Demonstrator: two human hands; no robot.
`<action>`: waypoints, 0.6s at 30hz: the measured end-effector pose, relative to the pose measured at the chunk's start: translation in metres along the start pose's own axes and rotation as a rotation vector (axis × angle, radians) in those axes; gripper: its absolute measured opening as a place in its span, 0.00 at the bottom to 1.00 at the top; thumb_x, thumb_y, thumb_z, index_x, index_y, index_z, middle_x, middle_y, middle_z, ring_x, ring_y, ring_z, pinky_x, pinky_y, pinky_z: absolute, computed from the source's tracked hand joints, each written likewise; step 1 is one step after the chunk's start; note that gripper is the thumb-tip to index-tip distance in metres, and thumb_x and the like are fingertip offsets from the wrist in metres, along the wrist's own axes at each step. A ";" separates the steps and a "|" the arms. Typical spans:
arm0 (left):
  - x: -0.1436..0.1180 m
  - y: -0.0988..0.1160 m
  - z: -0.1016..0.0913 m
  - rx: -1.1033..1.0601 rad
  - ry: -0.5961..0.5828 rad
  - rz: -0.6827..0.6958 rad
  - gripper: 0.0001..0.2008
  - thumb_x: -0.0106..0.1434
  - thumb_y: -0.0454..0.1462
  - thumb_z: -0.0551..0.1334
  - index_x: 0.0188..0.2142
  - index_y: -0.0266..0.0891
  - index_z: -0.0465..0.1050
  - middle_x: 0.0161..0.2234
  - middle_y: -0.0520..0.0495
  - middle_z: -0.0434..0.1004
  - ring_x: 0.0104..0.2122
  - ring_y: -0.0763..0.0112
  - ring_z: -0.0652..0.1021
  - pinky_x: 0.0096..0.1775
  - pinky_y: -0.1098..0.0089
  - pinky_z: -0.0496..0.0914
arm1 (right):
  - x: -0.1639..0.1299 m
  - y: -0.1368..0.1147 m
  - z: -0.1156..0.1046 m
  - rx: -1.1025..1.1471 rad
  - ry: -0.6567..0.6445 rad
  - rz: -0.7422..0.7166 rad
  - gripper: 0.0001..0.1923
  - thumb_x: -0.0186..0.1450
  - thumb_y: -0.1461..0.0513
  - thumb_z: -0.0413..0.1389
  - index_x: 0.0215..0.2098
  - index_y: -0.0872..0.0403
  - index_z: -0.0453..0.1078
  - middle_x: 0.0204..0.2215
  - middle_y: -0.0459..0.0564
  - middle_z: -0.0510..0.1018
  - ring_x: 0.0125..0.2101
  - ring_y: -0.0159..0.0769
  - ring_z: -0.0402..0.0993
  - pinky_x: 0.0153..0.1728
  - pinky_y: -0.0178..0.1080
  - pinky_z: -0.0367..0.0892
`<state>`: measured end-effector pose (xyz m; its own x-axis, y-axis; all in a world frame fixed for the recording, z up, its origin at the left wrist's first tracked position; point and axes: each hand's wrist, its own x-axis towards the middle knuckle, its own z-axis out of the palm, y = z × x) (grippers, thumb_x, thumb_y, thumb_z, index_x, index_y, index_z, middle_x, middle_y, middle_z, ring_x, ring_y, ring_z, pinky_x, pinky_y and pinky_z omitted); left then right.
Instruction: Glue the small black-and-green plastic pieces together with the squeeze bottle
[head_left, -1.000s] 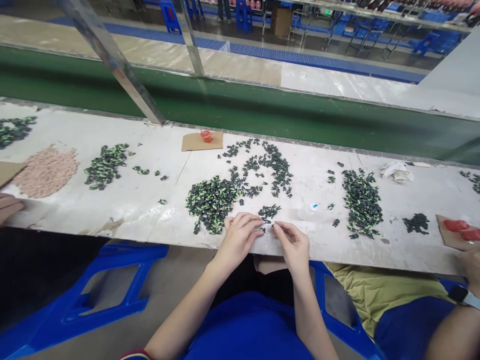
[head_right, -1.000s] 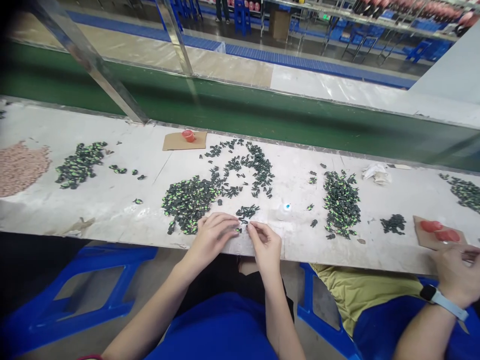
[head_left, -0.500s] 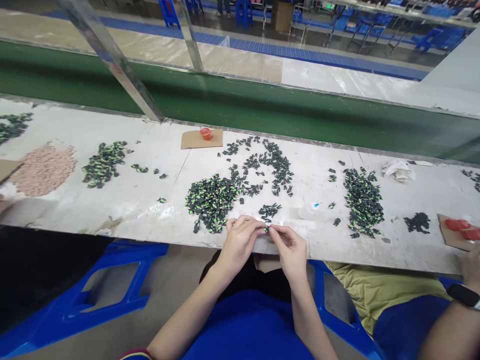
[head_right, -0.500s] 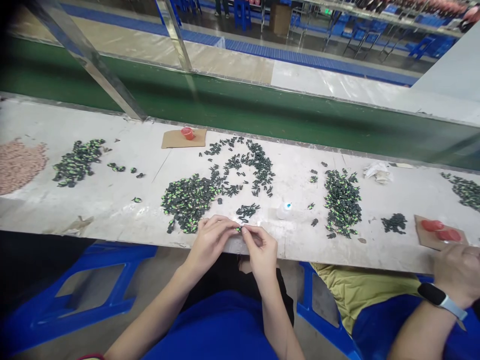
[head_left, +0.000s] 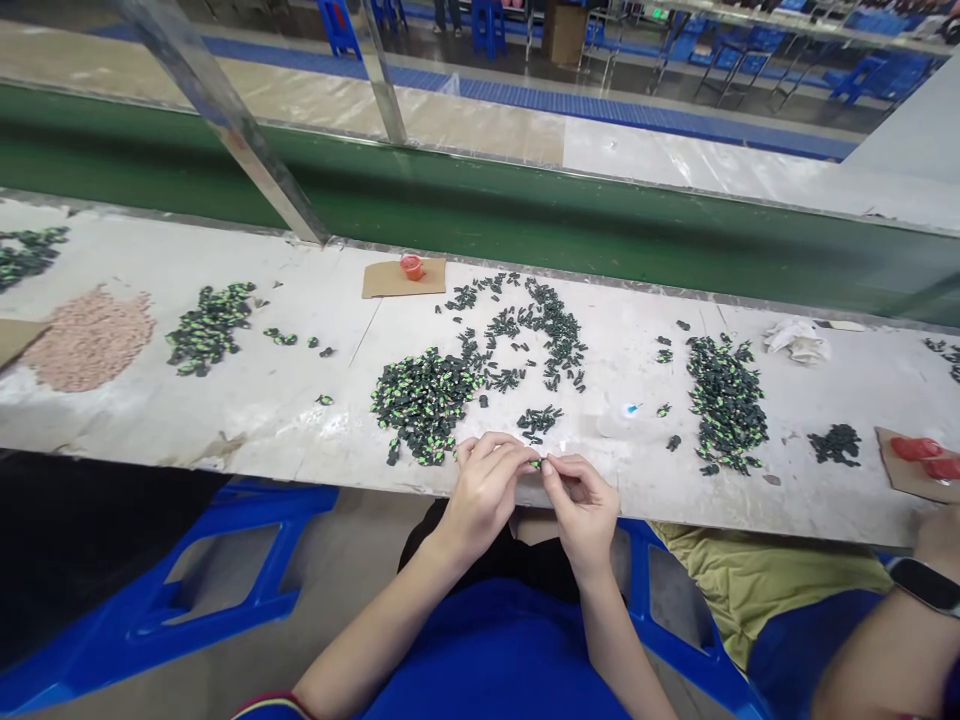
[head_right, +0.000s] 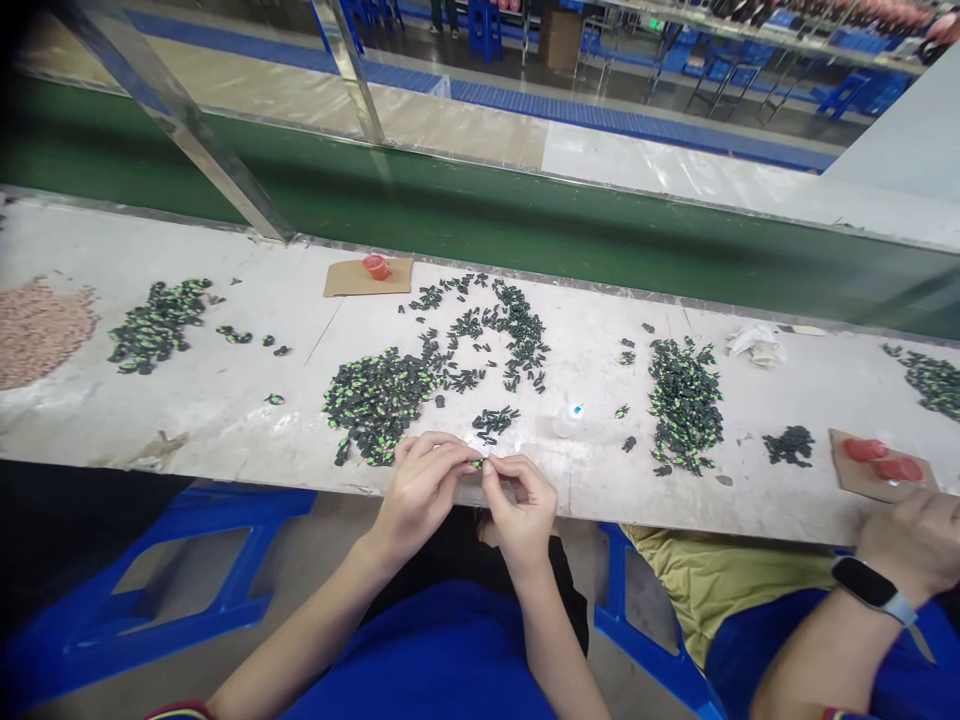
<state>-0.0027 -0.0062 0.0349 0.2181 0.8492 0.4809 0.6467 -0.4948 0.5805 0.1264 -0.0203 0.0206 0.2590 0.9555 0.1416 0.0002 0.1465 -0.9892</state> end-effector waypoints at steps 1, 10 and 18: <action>0.000 -0.001 0.000 0.003 -0.019 -0.009 0.11 0.68 0.30 0.52 0.37 0.40 0.72 0.31 0.50 0.80 0.36 0.67 0.75 0.41 0.63 0.57 | 0.001 0.000 -0.001 0.008 -0.016 0.020 0.02 0.57 0.62 0.61 0.28 0.51 0.77 0.26 0.48 0.79 0.29 0.36 0.76 0.31 0.40 0.73; -0.001 -0.008 -0.001 0.008 -0.131 -0.025 0.14 0.68 0.30 0.50 0.40 0.42 0.73 0.34 0.49 0.81 0.40 0.65 0.74 0.42 0.62 0.54 | 0.008 -0.002 -0.008 -0.005 -0.067 0.207 0.09 0.51 0.60 0.65 0.30 0.53 0.78 0.26 0.48 0.81 0.25 0.35 0.78 0.28 0.38 0.77; 0.001 -0.008 -0.004 0.031 -0.143 0.047 0.13 0.68 0.30 0.51 0.43 0.43 0.73 0.34 0.48 0.81 0.40 0.65 0.74 0.41 0.62 0.54 | 0.010 -0.006 -0.010 0.003 -0.089 0.197 0.13 0.51 0.61 0.65 0.35 0.54 0.75 0.25 0.47 0.80 0.23 0.32 0.76 0.28 0.36 0.76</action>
<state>-0.0102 -0.0025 0.0330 0.3488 0.8442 0.4069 0.6554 -0.5301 0.5380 0.1382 -0.0144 0.0271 0.1677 0.9845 -0.0518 -0.0450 -0.0449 -0.9980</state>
